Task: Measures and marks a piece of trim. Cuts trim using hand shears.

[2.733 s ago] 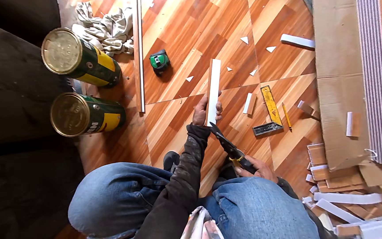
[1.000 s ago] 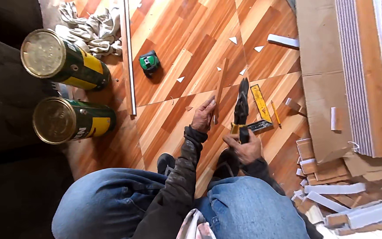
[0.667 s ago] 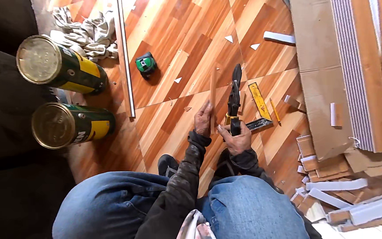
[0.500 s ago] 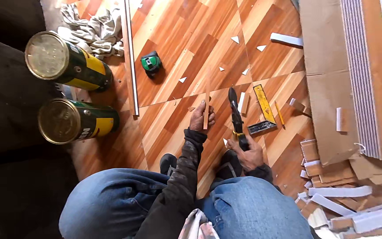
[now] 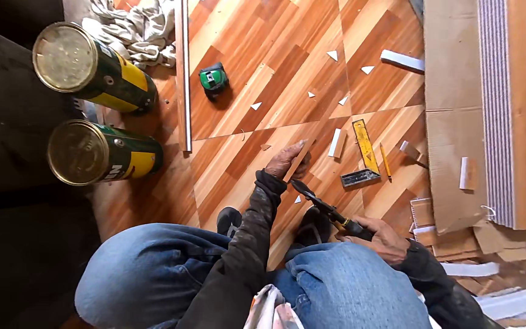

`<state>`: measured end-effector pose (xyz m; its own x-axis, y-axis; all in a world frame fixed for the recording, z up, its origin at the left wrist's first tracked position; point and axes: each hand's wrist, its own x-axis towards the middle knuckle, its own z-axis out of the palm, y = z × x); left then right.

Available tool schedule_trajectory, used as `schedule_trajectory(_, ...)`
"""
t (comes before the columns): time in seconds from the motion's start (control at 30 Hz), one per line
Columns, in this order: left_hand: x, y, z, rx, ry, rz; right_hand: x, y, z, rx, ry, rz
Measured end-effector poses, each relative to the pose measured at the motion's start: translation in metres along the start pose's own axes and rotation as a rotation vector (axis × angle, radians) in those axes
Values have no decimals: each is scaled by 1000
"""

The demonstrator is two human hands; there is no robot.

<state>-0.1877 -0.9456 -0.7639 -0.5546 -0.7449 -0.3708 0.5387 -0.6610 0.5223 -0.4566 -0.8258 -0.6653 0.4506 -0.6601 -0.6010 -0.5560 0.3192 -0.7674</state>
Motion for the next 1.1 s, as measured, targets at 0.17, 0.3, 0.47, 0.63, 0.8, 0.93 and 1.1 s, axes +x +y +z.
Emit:
schedule_trajectory(0.17, -1, -1, 7, 25, 13, -34, 3, 0, -3, 27, -2, 3)
schedule_trajectory(0.3, 0, -3, 7, -6, -23, -45, 3, 2, -2, 76, 2, -4)
schedule_trajectory(0.47, -1, -2, 8, 15, -13, -46, 2, 2, 0, 51, 28, -19)
schedule_trajectory(0.63, -2, -1, 11, 62, 22, -51, 1, 4, 1, 0, 62, -46)
schedule_trajectory(0.8, -2, -1, 14, 68, 44, -65, -1, 4, -1, -13, 75, -43)
schedule_trajectory(0.93, -2, -3, 14, 55, 52, -60, -1, 3, -1, -18, 76, -52)
schedule_trajectory(1.1, -9, 7, 27, 33, 135, -56, -1, 5, 1, -7, 87, -59)
